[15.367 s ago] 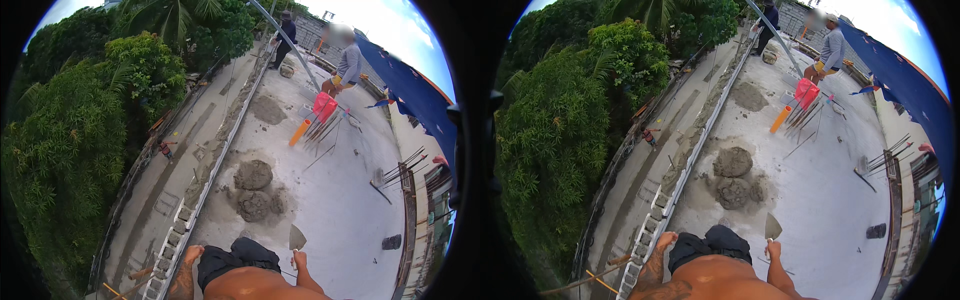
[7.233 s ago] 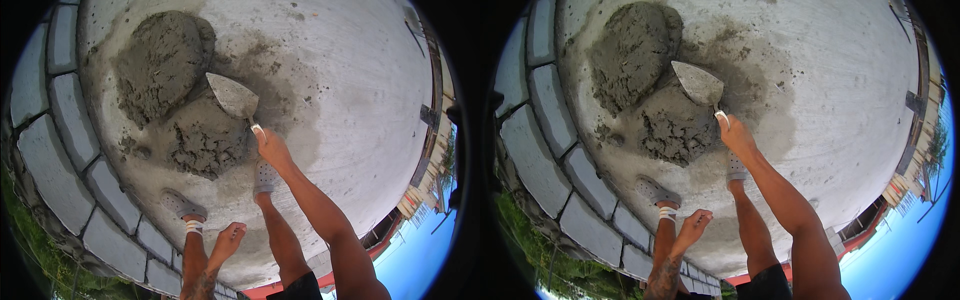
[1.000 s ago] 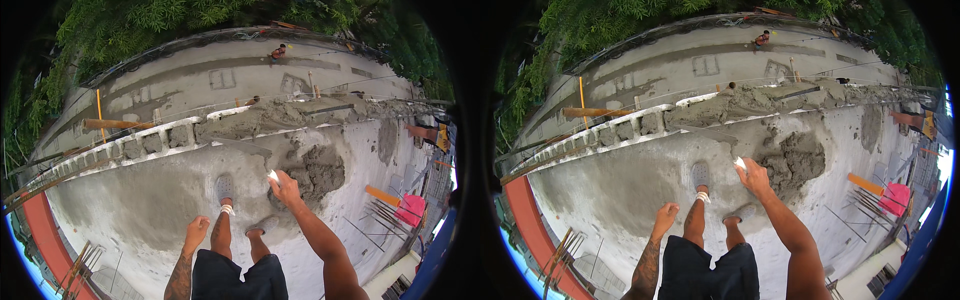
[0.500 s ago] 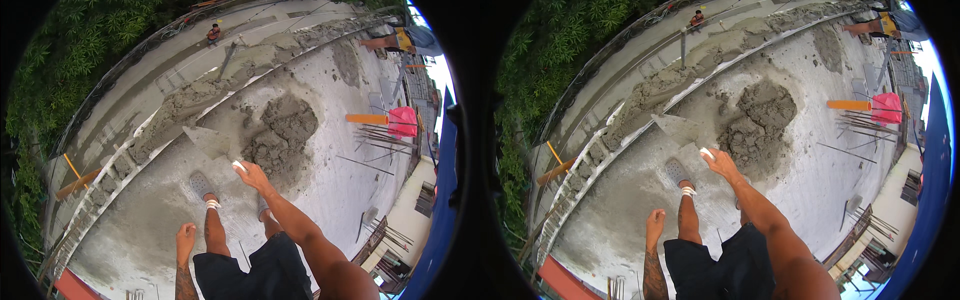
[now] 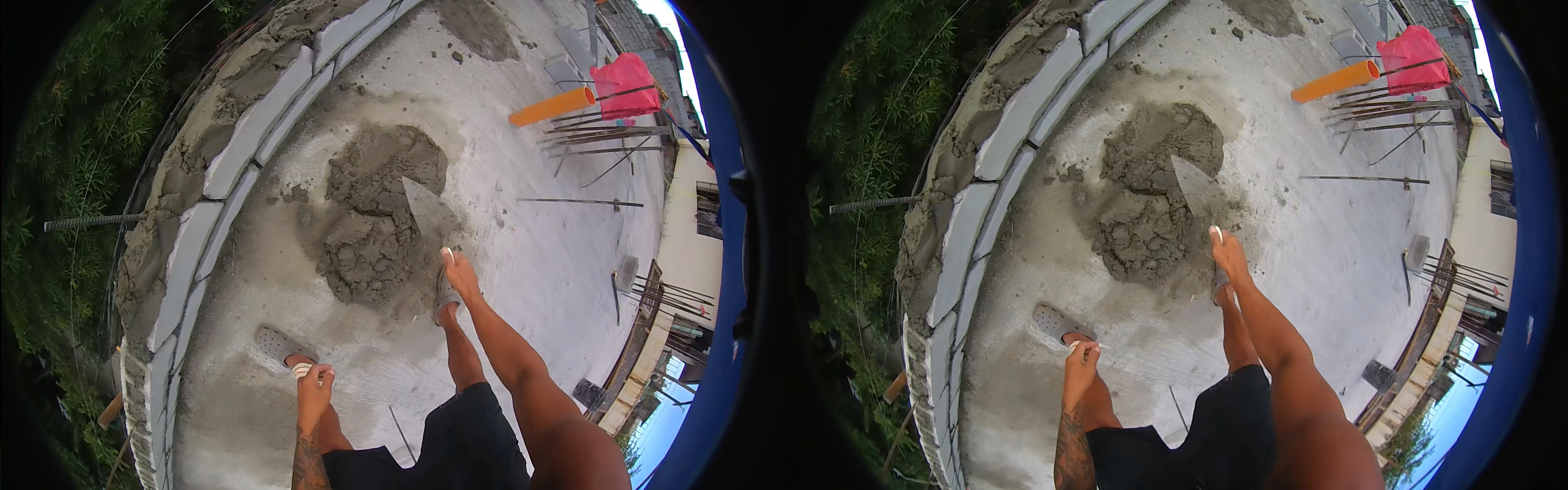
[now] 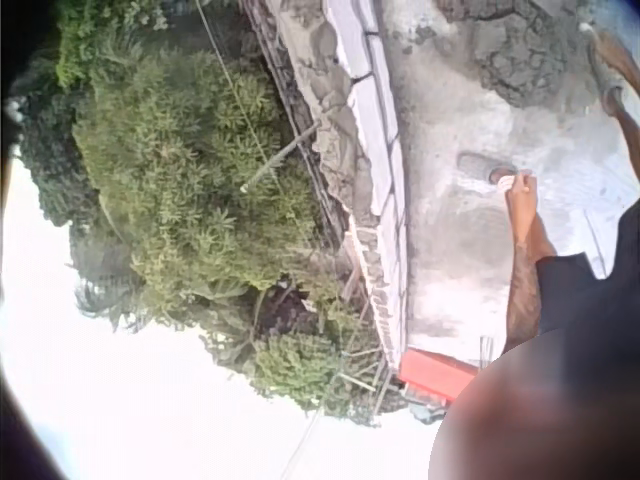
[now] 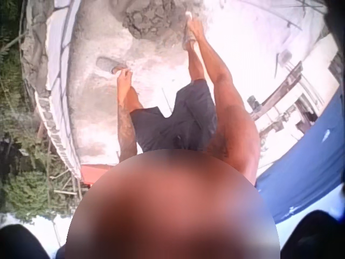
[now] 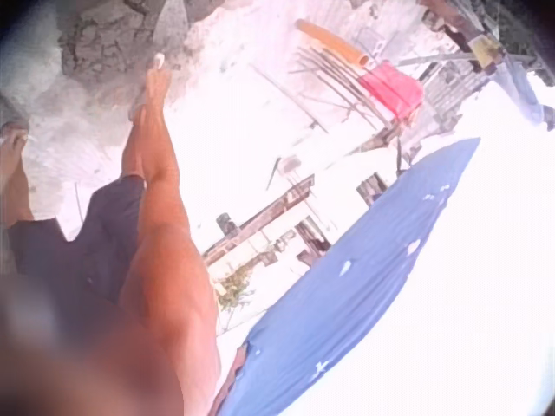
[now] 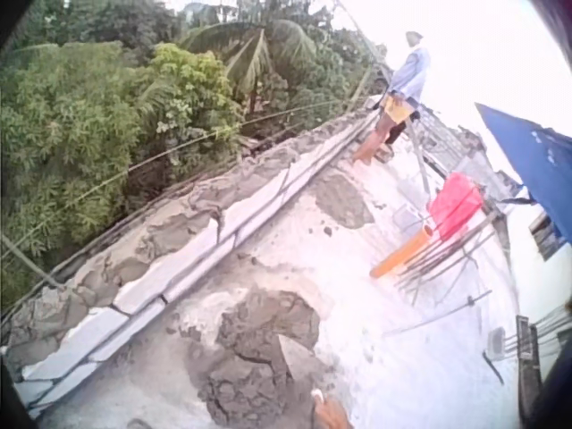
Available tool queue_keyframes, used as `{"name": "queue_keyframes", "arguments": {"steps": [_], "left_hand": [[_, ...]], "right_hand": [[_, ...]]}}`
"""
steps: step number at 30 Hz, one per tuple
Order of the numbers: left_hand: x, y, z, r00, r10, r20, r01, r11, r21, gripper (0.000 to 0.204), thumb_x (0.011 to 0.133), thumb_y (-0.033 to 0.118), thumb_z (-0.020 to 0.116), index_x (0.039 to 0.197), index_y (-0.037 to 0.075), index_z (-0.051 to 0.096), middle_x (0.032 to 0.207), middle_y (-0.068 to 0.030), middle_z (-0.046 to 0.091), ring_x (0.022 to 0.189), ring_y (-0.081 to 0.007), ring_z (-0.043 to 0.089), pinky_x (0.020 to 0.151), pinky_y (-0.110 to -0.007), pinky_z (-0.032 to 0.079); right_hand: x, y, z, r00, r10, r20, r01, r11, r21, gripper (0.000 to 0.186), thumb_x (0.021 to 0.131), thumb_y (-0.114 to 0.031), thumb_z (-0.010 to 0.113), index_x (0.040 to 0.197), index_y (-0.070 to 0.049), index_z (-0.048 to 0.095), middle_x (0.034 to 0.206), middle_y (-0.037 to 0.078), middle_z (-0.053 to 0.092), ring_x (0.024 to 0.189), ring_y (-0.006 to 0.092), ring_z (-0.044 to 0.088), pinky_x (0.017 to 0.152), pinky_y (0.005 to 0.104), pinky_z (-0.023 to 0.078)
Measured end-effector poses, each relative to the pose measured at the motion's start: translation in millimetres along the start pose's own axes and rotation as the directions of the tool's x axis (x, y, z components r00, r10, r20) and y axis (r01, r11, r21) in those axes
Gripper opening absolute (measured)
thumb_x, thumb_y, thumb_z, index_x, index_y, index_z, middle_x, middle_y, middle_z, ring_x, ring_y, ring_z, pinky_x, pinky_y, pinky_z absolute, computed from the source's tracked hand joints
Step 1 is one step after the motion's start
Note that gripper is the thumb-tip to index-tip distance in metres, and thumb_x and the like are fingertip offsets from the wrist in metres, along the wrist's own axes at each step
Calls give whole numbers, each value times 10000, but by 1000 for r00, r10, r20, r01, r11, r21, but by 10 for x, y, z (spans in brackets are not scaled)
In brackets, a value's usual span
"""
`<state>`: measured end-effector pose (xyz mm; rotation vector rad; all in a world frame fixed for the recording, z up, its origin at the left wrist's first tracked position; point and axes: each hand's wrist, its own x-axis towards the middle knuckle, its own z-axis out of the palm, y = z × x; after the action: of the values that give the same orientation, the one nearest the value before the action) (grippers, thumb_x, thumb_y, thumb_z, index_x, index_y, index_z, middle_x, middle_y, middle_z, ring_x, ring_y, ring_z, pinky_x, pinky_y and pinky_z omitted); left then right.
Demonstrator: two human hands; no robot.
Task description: The person uses a trowel to scoop wet cement from a pile on the floor and applies it into the gaps between concrete blocks along a low wall. The person repeatedly scoops and spreads the cement along the wall line.
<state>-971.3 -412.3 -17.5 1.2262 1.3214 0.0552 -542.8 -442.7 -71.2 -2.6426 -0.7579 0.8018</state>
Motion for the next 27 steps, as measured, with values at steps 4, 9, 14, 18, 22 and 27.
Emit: {"name": "queue_keyframes", "arguments": {"steps": [4,9,14,18,22,27], "left_hand": [[245,-109,884,994,-38,99,21,986,162,206,948,183,661,1038,-3,663,943,-175,728,882,-302,724,785,-379,554],[414,-326,2010,951,-116,288,56,976,211,220,942,206,674,1054,18,663,956,-173,734,870,-305,733,763,-386,568],[328,-116,2245,902,-229,367,138,956,257,219,952,212,667,1060,22,664,976,-159,741,897,-294,735,773,-386,572],[456,180,2122,915,-227,334,134,951,279,221,955,215,669,1072,28,667,978,-145,746,899,-291,735,783,-370,570],[682,239,2020,914,-304,268,222,930,294,223,972,200,644,1092,14,674,1008,-141,739,924,-238,716,800,-330,549],[709,-61,2062,926,-313,212,240,920,310,219,963,208,661,1088,27,667,958,-143,741,865,-253,726,770,-345,561]], "right_hand": [[1114,635,-102,944,300,136,-299,954,-32,641,1011,-523,417,935,62,667,971,345,663,956,511,625,854,529,475],[1861,1020,540,963,240,121,-251,964,90,656,1013,-519,404,975,76,679,964,351,665,989,525,627,882,529,478],[2294,1522,544,748,529,400,-584,811,20,655,1006,-529,420,1018,71,683,992,346,675,967,511,647,888,518,496],[2028,1741,140,894,379,240,-387,922,-15,629,997,-532,443,1076,47,676,1024,346,673,998,514,642,900,533,497],[1143,2228,3,874,471,122,-483,870,98,591,1022,-495,418,1069,30,684,1057,346,663,1039,522,626,923,526,483],[1902,2208,954,888,370,274,-446,839,312,657,1049,-516,370,896,62,641,815,240,669,738,357,652,761,469,495]]}}
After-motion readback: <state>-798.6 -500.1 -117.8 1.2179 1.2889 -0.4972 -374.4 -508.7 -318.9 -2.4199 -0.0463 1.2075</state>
